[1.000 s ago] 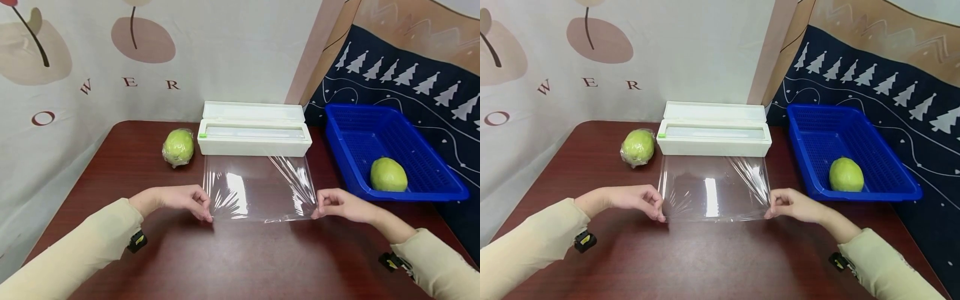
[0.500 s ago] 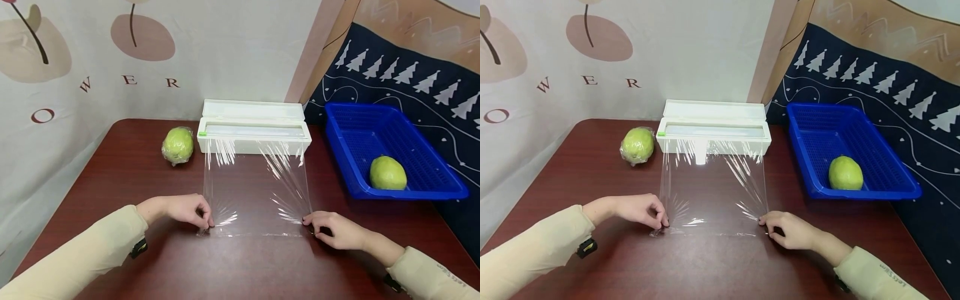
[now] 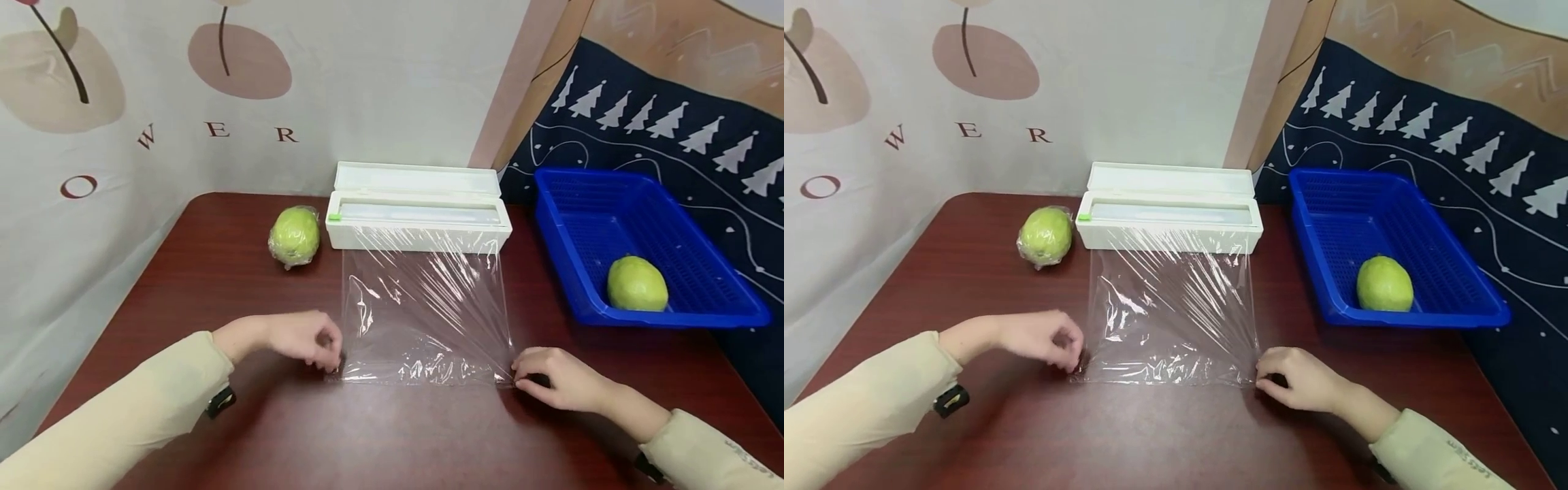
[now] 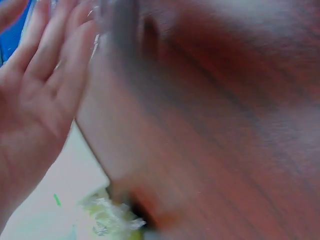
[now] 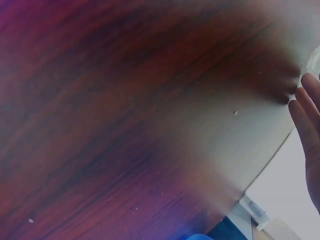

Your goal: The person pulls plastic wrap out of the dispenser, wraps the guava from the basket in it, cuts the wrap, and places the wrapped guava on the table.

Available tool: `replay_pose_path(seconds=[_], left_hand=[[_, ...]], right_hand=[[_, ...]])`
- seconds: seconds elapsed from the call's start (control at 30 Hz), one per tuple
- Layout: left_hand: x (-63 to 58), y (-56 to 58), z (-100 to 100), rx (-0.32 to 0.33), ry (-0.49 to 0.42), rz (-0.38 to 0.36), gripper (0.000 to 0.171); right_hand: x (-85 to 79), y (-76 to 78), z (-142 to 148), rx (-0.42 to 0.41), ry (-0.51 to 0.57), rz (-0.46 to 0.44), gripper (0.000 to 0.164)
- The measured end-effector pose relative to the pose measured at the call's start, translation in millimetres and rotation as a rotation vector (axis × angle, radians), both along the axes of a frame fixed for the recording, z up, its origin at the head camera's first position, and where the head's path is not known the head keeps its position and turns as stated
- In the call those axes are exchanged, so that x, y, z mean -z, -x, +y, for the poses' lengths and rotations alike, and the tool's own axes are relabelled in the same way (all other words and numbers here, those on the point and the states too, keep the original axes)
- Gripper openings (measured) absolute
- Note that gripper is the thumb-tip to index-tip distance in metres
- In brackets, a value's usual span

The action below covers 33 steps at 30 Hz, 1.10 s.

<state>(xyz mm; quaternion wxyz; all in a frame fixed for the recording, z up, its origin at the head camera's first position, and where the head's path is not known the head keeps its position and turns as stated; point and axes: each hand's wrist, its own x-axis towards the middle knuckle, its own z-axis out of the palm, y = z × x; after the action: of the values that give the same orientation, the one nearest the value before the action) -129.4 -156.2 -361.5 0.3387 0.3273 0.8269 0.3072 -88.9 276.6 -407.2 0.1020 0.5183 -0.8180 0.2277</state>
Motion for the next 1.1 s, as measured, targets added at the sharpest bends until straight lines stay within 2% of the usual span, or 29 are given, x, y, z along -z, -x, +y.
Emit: replay_pose_path(seconds=[0.07, 0.13, 0.17, 0.2, 0.27, 0.37, 0.47, 0.57, 0.77, 0.87, 1.1], left_hand=[[-4.6, 6.0, 3.9, -0.049, -0.05, 0.22, 0.007], [-7.4, 11.4, 9.4, -0.12, -0.072, 0.461, 0.019], [-8.1, 13.7, 12.3, -0.149, -0.072, 0.57, 0.029], [-8.8, 15.9, 15.7, -0.174, -0.062, 0.648, 0.041], [-7.3, 20.0, 22.3, -0.187, -0.028, 0.75, 0.062], [0.2, 24.7, 31.3, -0.149, 0.066, 0.844, 0.083], [11.4, 27.1, 38.4, -0.108, 0.16, 0.878, 0.095], [23.4, 26.7, 41.1, -0.085, 0.217, 0.863, 0.101], [43.3, 15.4, 33.7, -0.009, 0.286, 0.751, 0.109], [52.7, 11.0, 27.2, 0.021, 0.317, 0.7, 0.108], [63.8, 11.5, 23.5, 0.026, 0.303, 0.688, 0.107]], right_hand=[[-3.1, 0.9, -0.7, 0.076, 0.018, 0.036, 0.009], [-7.5, 4.5, -4.0, 0.172, 0.032, 0.08, 0.008], [-10.3, 7.5, -6.7, 0.223, 0.028, 0.092, 0.016], [-13.4, 11.3, -10.2, 0.274, 0.015, 0.098, 0.027], [-20.3, 19.6, -18.2, 0.366, -0.037, 0.065, 0.052], [-27.8, 33.6, -30.6, 0.453, -0.143, -0.03, 0.081], [-27.9, 44.9, -40.8, 0.486, -0.23, -0.107, 0.092], [-20.2, 51.3, -48.1, 0.483, -0.307, -0.138, 0.093], [0.9, 46.2, -48.4, 0.44, -0.452, -0.183, 0.095], [9.1, 43.3, -44.9, 0.428, -0.483, -0.195, 0.093], [16.1, 42.3, -40.2, 0.427, -0.486, -0.21, 0.094]])
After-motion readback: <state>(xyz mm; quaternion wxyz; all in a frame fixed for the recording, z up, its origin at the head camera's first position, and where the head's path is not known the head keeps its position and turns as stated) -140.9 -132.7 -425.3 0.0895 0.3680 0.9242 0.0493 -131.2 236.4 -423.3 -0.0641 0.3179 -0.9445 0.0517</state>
